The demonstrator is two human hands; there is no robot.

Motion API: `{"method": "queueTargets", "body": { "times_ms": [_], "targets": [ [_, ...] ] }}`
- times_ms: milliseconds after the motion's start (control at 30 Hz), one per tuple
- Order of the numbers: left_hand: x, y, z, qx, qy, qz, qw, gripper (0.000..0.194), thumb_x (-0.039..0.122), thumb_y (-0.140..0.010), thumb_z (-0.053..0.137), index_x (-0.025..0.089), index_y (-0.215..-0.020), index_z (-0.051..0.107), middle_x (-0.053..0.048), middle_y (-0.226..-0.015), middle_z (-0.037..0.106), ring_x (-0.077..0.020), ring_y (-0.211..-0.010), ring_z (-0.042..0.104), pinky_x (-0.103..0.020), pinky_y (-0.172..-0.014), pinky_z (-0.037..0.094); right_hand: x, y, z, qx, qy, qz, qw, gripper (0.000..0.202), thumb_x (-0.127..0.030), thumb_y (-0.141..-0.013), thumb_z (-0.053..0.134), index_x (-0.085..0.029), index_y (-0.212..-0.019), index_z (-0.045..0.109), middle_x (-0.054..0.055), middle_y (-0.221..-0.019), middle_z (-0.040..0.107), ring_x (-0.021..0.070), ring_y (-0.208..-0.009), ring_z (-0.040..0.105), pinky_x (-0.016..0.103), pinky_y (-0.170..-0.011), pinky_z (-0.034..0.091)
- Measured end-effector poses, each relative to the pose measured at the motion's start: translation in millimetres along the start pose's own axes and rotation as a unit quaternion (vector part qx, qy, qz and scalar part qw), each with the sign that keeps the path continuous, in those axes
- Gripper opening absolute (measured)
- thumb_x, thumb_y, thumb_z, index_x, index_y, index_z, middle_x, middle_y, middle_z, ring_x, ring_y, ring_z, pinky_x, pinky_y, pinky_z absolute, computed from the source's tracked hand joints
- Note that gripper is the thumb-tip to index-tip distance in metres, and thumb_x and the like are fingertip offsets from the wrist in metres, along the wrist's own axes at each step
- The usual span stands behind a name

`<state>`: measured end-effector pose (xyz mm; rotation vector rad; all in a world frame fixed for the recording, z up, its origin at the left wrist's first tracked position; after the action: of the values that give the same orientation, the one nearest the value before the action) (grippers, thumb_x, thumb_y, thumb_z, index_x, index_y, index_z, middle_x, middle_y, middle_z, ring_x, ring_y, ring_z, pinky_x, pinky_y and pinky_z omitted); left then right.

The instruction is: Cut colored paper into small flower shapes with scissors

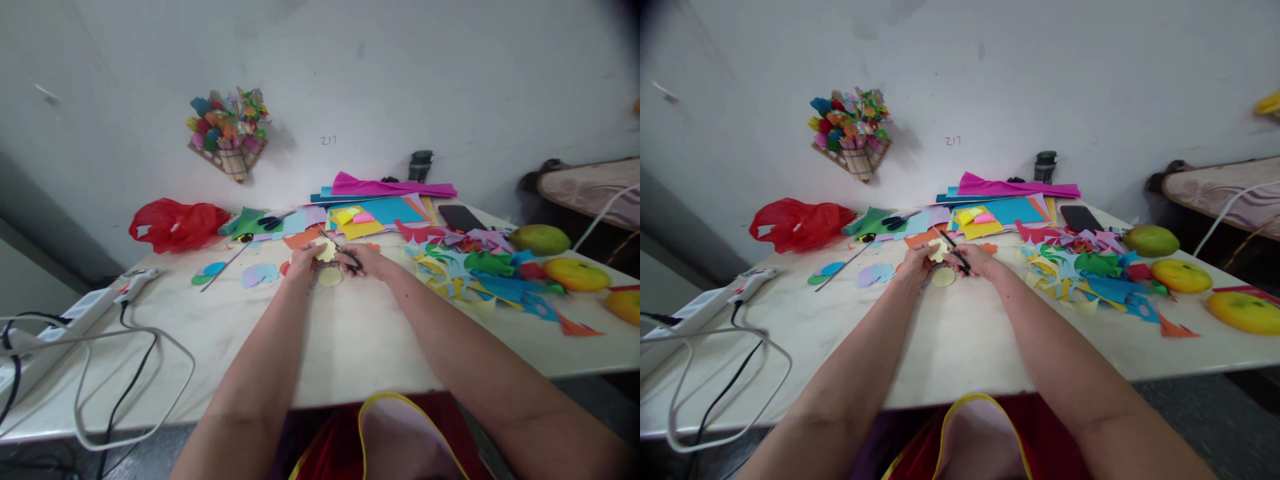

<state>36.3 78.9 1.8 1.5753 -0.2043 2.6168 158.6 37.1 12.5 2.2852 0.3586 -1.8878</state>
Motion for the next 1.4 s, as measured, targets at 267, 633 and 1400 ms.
{"method": "queueTargets", "body": {
  "times_ms": [267,633,1400],
  "targets": [
    [1,-1,-0.1,-0.004,-0.006,0.008,1.0,0.04,0.021,-0.051,0.086,0.016,-0.051,0.046,0.003,-0.048,0.051,-0.007,-0.045,0.049,-0.021,-0.046,0.044,-4,3,2,0.002,-0.016,0.001,1.0,0.023,-0.03,-0.076,0.07,-0.016,-0.071,0.052,-0.003,-0.051,0.058,0.0062,-0.035,0.048,0.016,-0.028,0.025],
    [2,1,1.5,-0.007,0.007,0.007,1.0,0.037,0.019,-0.05,0.084,0.016,-0.049,0.047,0.001,-0.051,0.054,-0.0094,-0.05,0.053,-0.023,-0.051,0.046,-3,3,2,0.006,-0.034,0.011,0.999,0.018,-0.026,-0.074,0.069,-0.016,-0.074,0.054,-0.003,-0.049,0.057,0.0068,-0.035,0.048,0.017,-0.029,0.024],
    [0,-5,-10.7,0.039,0.013,0.001,0.999,0.027,0.017,-0.051,0.083,0.014,-0.061,0.058,-0.001,-0.058,0.063,-0.0114,-0.053,0.058,-0.022,-0.052,0.047,-8,9,6,0.006,-0.06,0.034,0.998,0.017,-0.021,-0.076,0.069,-0.016,-0.071,0.053,-0.004,-0.045,0.053,0.006,-0.032,0.042,0.017,-0.031,0.025]
  ]
}}
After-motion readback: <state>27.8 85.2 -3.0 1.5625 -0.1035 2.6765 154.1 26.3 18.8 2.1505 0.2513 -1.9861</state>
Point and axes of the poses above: each hand's wrist, its own y-axis away from the middle knuckle, its own z-axis out of the palm, x = y × z, the point moved 10 cm from there along -y, towards the middle knuckle
